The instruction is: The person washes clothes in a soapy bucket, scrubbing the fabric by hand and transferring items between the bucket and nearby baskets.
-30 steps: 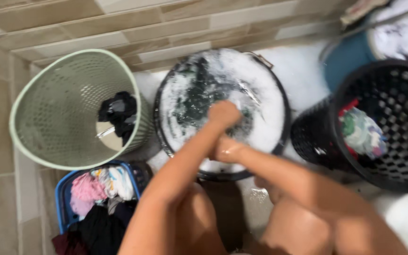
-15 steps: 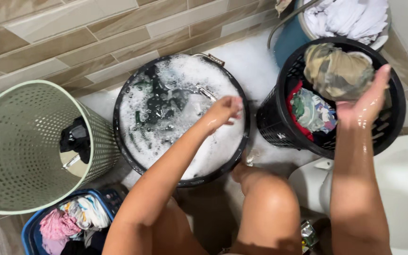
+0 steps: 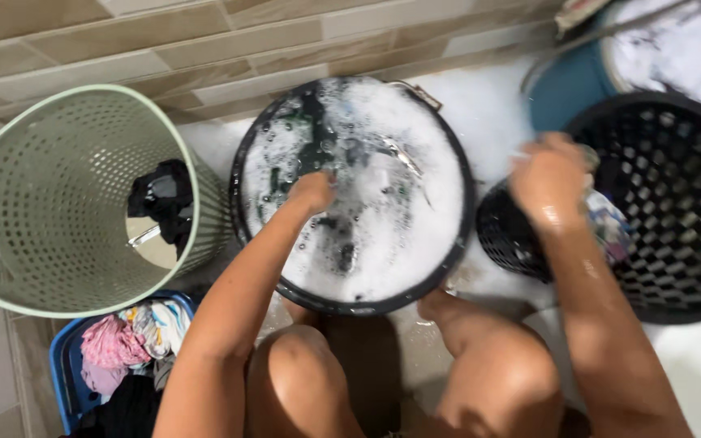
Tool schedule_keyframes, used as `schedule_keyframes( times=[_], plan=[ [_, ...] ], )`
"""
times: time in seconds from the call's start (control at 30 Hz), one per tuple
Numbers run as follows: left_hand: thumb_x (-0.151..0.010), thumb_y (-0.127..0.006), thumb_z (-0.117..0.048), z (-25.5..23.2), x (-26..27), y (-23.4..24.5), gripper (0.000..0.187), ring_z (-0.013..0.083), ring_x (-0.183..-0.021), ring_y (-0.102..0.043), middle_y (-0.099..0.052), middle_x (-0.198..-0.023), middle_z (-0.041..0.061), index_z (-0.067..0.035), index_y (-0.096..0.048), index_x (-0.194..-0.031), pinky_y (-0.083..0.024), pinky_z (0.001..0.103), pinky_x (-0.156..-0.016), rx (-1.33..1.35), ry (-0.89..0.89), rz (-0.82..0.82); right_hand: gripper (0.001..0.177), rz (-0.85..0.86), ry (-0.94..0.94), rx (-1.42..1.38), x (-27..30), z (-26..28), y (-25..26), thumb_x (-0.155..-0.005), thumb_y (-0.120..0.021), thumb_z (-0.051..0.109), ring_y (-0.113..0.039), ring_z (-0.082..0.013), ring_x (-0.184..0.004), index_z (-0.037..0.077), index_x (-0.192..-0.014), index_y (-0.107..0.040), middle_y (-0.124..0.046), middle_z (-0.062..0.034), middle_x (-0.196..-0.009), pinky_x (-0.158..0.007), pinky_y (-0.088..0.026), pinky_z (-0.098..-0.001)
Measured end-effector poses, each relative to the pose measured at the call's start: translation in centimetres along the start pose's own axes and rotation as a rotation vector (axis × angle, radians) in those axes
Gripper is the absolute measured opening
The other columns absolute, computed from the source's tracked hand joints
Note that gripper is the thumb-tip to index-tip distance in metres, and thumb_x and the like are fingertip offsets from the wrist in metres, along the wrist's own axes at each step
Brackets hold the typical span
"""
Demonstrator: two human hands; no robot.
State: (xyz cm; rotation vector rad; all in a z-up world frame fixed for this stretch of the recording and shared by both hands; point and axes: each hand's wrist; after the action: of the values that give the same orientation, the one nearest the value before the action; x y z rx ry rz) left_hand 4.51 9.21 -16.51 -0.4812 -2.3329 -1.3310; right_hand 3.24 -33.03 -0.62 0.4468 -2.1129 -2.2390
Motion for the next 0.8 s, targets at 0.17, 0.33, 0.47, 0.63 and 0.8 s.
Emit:
schedule_keyframes(
  times=[0.17,0.33,0.47,0.63,0.8],
  plan=[
    [-0.084,-0.073,-0.034,5.5,-1.0,-1.8,0.051,0.0385,-0.126,-0.056,-0.055,-0.139,0.018,-0.019,-0.063,-0.133,-0.050,0.047,-0.102,-0.022,0.213,-0.108,0.030,0.546,0.073,-0.210,-6.0,14.3,-9.6,-0.089,-0.066,0.026,-0.065,-0.0363,-0.109,0.013,-0.115,-0.072,-0.068,-0.0150,-0.118,-0.090,-0.053,-0.0488],
    [-0.083,-0.073,-0.036,6.8,-1.7,-5.9,0.067,0.0420,-0.145,-0.031,-0.034,-0.159,0.015,-0.024,-0.054,-0.146,-0.035,0.056,-0.115,-0.113,0.086,-0.065,0.046,0.744,-0.139,-0.147,-7.3,16.0,-27.1,-0.087,-0.067,0.033,-0.062,-0.0380,-0.113,0.016,-0.130,-0.061,-0.066,-0.0158,-0.122,-0.090,-0.053,-0.0519],
    [-0.087,-0.071,-0.055,7.0,-1.2,-9.0,0.075,0.0402,-0.158,-0.009,-0.020,-0.169,0.013,-0.023,-0.049,-0.151,-0.022,0.054,-0.126,-0.270,0.167,0.260,0.045,0.504,0.377,0.680,-2.5,20.7,-34.4,-0.098,-0.050,0.039,-0.061,-0.0351,-0.121,0.008,-0.126,-0.066,-0.064,-0.0159,-0.130,-0.103,-0.046,-0.0560],
    [-0.079,-0.075,-0.042,12.8,-1.3,-12.8,0.080,0.0383,-0.148,-0.028,-0.036,-0.158,0.016,-0.021,-0.049,-0.151,-0.032,0.049,-0.121,-0.215,0.180,0.317,0.041,0.769,-0.337,-0.464,3.5,22.8,-35.4,-0.098,-0.059,0.034,-0.063,-0.0379,-0.111,0.005,-0.125,-0.069,-0.066,-0.0211,-0.124,-0.096,-0.049,-0.0598],
    [-0.070,-0.078,-0.030,12.1,-0.3,-10.4,0.087,0.0364,-0.139,-0.047,-0.052,-0.147,0.018,-0.019,-0.049,-0.151,-0.042,0.044,-0.116,-0.128,0.152,0.371,0.038,0.762,-0.337,-0.563,3.5,22.3,-31.9,-0.084,-0.070,0.028,-0.067,-0.0285,-0.097,0.009,-0.117,-0.073,-0.072,-0.0143,-0.109,-0.085,-0.052,-0.0480]
  ],
)
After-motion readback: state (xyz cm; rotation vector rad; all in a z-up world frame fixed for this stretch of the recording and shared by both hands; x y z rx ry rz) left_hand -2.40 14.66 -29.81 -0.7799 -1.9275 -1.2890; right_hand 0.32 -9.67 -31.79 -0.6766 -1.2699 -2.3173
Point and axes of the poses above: each hand's wrist, its own x-axis away from the middle knuckle, its own y-axis out of the back of the hand, z = x × y
